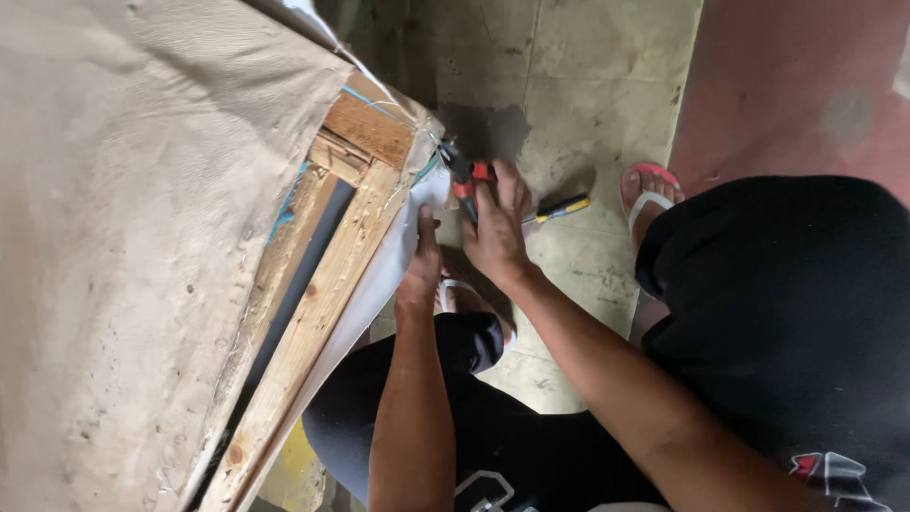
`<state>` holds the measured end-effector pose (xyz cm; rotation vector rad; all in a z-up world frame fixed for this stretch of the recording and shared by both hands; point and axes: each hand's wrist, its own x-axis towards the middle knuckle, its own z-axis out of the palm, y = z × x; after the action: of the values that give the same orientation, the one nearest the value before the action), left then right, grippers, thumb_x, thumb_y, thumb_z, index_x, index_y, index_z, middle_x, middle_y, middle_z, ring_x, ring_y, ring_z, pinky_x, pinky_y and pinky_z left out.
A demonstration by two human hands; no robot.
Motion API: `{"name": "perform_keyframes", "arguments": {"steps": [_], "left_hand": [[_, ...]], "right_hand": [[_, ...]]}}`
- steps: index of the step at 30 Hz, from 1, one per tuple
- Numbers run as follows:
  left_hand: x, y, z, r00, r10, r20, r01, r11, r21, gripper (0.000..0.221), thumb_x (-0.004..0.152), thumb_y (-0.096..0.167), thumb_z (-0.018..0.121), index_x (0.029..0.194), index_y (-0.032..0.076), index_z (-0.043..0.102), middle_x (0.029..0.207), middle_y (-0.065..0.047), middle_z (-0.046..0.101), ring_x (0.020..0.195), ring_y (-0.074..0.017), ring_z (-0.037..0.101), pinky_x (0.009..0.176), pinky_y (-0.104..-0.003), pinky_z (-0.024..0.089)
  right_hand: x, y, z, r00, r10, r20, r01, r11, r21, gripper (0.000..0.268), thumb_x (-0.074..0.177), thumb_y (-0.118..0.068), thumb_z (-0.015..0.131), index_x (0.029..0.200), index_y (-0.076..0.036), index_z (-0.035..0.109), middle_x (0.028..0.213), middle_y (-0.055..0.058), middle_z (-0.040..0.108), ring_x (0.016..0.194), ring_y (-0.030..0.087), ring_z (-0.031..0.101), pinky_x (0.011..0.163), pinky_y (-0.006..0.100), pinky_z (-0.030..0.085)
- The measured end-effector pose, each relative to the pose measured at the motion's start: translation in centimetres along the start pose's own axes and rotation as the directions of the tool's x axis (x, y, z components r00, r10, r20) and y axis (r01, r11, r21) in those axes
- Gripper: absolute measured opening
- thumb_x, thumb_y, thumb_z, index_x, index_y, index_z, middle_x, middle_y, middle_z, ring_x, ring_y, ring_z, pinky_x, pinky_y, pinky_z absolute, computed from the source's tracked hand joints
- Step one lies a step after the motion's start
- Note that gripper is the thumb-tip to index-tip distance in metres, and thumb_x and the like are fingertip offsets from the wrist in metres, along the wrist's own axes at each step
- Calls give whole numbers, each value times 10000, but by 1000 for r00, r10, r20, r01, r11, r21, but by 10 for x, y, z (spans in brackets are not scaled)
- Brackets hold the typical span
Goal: Remove staples and plastic lining from a wooden frame using pliers and a screwdriver
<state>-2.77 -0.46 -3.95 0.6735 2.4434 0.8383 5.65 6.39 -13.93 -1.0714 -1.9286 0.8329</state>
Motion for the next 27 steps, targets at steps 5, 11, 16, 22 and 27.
{"name": "perform_keyframes", "arguments": {"steps": [5,11,16,22,27], "left_hand": [[17,-51,24,992,46,-115,-38,997,66,451,1033,489,576,1057,95,795,1045,-106,785,1088,-219,724,1000,-355,555],[16,-35,15,936,224,-271,-182,968,172,324,1027,435,619,924,199,816,852,18,806,936,-135,767,889,-291,593],[10,3,1,799,505,-326,-385,847,368,226,1034,337,633,922,235,801,811,20,797,893,-156,769,853,-306,596],[27,-69,19,821,512,-251,-466,856,222,379,1082,236,529,844,50,759,837,-160,775,923,-301,756,825,-391,573],[34,-76,28,900,355,-252,-324,933,158,405,1077,326,537,892,62,783,890,-133,791,953,-276,759,861,-386,568]], "right_hand": [[19,-5,6,999,36,-17,-35,996,78,499,723,-51,832,1184,-34,643,1604,156,242,1509,442,157,1136,762,147],[30,-8,11,997,-45,-56,53,989,140,518,691,-20,809,1163,-51,597,1610,163,244,1515,470,157,1132,763,181],[45,-15,-6,967,-217,-131,249,913,322,216,716,-29,668,922,-76,621,1107,104,604,988,328,635,879,431,495],[57,-75,-102,815,156,558,-562,-18,827,378,459,-140,683,793,32,652,535,76,469,477,189,454,516,315,359],[32,-22,-55,972,77,222,-217,662,717,385,719,52,657,1101,19,623,1315,241,524,1160,375,493,953,456,385]]}}
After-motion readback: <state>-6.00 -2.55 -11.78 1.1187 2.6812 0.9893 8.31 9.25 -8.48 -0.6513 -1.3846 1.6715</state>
